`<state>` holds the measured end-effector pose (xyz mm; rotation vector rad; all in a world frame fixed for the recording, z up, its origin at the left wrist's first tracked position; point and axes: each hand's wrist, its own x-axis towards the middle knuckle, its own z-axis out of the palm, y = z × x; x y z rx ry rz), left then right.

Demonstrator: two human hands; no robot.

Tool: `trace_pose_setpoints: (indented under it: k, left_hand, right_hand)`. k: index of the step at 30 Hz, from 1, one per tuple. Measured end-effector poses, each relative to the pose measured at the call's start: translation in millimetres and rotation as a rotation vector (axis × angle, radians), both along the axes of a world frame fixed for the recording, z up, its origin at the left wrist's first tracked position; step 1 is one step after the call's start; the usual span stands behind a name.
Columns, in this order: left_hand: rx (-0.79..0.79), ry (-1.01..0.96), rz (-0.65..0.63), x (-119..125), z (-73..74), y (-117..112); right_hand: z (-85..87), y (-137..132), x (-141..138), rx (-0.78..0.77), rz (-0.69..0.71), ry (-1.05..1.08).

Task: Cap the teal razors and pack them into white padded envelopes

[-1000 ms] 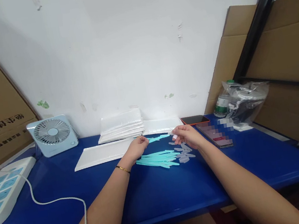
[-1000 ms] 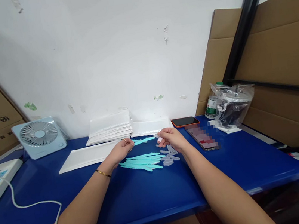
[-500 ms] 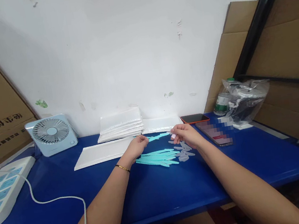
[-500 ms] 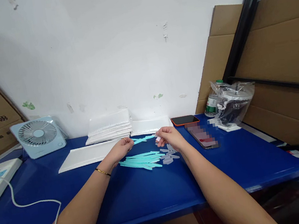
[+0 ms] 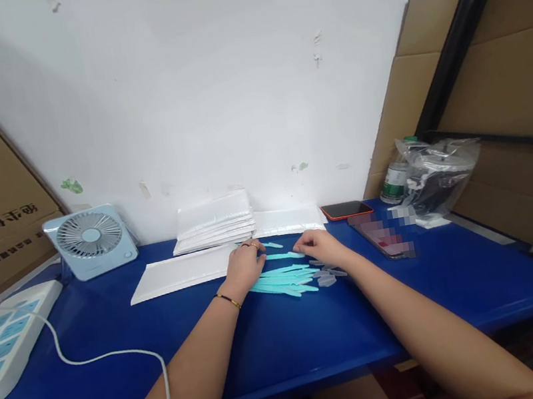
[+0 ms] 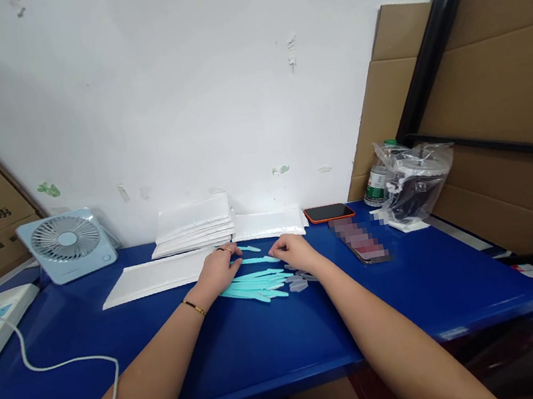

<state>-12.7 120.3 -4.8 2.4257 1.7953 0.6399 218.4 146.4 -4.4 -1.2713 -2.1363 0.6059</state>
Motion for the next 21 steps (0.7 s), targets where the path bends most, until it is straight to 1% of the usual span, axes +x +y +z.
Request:
trace_pose_setpoints:
  k: [3, 6, 10, 12, 14, 17, 19, 21]
  left_hand:
    - [-0.024, 0.109, -0.035, -0.1, -6.4, 1.6]
    - [-0.080, 0.172, -0.045, 0.3, -6.0, 0.6]
    - [-0.136, 0.120, -0.131, 5.9, 4.1, -7.1]
    - [-0.137, 0.080, -0.169, 9.7, 9.3, -12.0]
    - [-0.118, 0.033, -0.167, 12.3, 13.1, -15.8]
    - [-0.122, 0.006, -0.156, 12.8, 16.2, -18.1]
    - [-0.172, 0.004, -0.160, 11.8, 16.2, -17.5]
    - [-0.231, -0.020, -0.155, 10.7, 14.7, -15.9]
  right_hand:
    - [-0.2, 5.3, 12.2, 0.070, -0.060, -0.116]
    - [-2.0, 8.0, 20.4, 0.034, -0.055, -0.210]
    - [-4.7, 10.7, 23.9, 0.038, -0.094, -0.252]
    - [-5.8, 12.7, 25.9, 0.045, -0.104, -0.256]
    - [-7.0, 14.9, 28.0, 0.056, -0.127, -0.262]
    - [-9.2, 17.5, 28.9, 0.074, -0.205, -0.277]
    - [-10.4, 18.6, 27.3, 0.094, -0.216, -0.293]
    - [-11.0, 19.1, 24.9, 0.111, -0.196, -0.306]
